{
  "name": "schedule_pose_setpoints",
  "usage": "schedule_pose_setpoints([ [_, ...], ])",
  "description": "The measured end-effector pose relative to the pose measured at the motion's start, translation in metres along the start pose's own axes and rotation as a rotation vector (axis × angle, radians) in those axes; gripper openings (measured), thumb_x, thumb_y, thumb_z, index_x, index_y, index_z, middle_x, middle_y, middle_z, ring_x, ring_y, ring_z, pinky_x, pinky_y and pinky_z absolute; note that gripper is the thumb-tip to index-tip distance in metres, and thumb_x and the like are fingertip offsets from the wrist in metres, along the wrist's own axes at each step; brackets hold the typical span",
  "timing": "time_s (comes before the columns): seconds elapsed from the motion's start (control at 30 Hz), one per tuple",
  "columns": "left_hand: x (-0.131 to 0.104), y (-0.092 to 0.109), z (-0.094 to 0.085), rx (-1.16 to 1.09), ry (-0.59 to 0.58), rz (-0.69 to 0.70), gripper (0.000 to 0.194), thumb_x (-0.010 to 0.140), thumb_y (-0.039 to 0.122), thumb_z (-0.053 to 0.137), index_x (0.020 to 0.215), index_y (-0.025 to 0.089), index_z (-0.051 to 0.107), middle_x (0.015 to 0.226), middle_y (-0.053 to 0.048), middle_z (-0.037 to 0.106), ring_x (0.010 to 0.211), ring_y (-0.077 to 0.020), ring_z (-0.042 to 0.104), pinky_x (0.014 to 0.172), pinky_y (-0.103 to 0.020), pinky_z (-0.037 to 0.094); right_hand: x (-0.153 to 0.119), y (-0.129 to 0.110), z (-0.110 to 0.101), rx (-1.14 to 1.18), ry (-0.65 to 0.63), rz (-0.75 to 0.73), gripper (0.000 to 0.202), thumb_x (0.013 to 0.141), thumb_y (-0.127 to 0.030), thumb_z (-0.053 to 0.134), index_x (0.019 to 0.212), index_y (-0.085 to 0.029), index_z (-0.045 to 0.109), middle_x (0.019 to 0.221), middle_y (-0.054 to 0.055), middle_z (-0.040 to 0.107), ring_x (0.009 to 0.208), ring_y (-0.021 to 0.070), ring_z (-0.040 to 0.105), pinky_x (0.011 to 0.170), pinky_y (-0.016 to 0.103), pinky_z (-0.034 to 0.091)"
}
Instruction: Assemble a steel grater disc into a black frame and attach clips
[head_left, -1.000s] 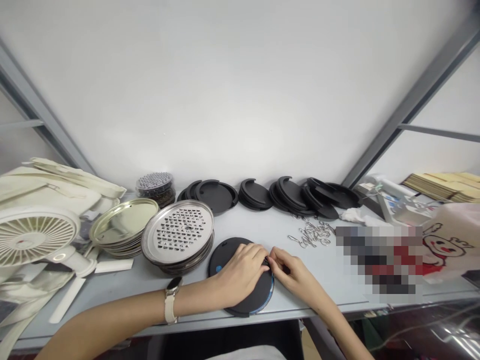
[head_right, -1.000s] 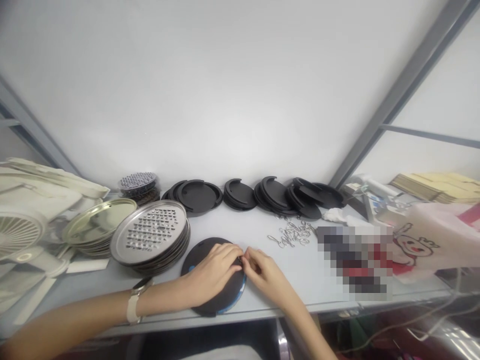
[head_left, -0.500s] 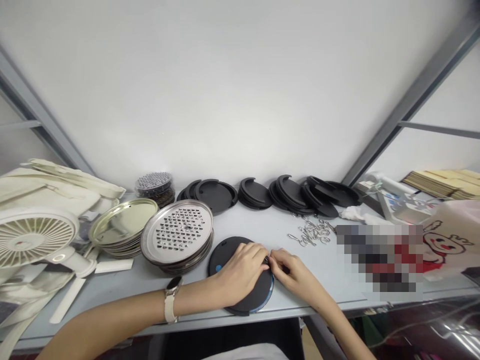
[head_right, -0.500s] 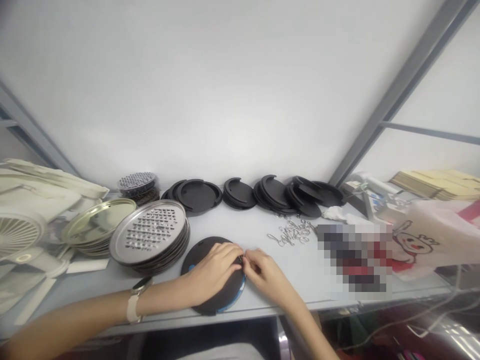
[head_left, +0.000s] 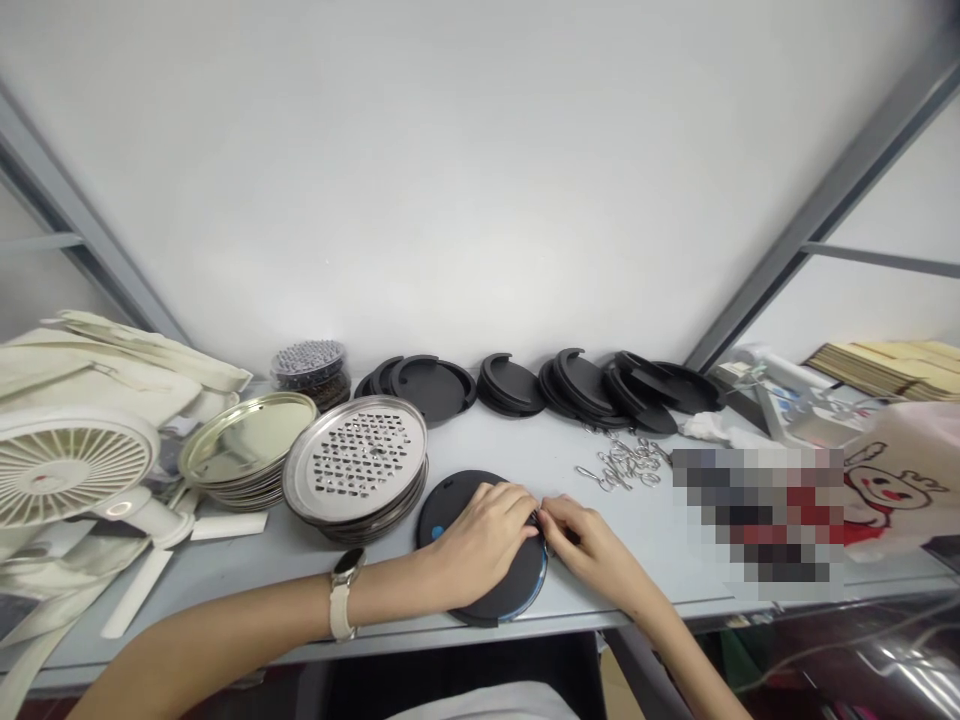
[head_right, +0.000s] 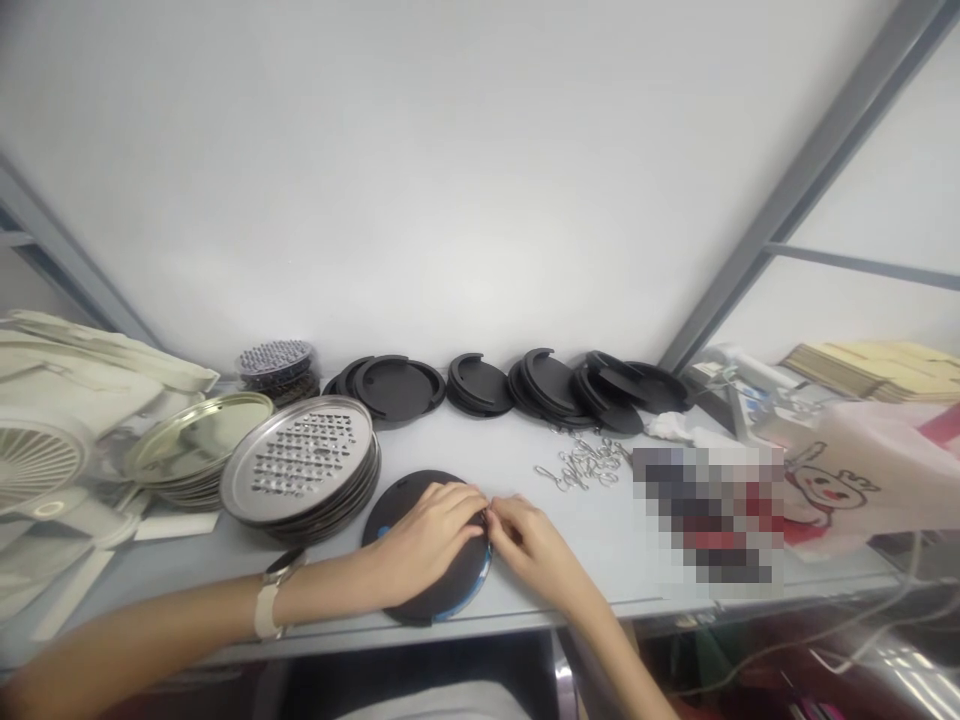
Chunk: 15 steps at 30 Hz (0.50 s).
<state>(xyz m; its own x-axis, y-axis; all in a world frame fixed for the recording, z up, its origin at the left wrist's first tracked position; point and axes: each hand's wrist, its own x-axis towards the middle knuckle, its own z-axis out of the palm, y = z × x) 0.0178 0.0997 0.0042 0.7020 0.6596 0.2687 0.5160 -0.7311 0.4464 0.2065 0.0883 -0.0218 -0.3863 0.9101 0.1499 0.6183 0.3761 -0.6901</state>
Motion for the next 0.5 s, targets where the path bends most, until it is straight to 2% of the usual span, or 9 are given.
schedule_pose_setpoints([
  [0.5,-0.0003,0.001,-0.0004,0.004,-0.01,-0.004,0.015,0.094,0.015,0.044,0.108,0.017,0.051,0.109,-0.006,0.058,0.102,-0.0211,0.052,0.09,-0.036,0.04,0.0014,0.0005,0.0007,0.006,0.004,-0.007,0.031,0.097,-0.027,0.035,0.066,-0.021,0.034,0.062,-0.003,0.042,0.065,0.0158,0.044,0.062,0.026,0.035],
])
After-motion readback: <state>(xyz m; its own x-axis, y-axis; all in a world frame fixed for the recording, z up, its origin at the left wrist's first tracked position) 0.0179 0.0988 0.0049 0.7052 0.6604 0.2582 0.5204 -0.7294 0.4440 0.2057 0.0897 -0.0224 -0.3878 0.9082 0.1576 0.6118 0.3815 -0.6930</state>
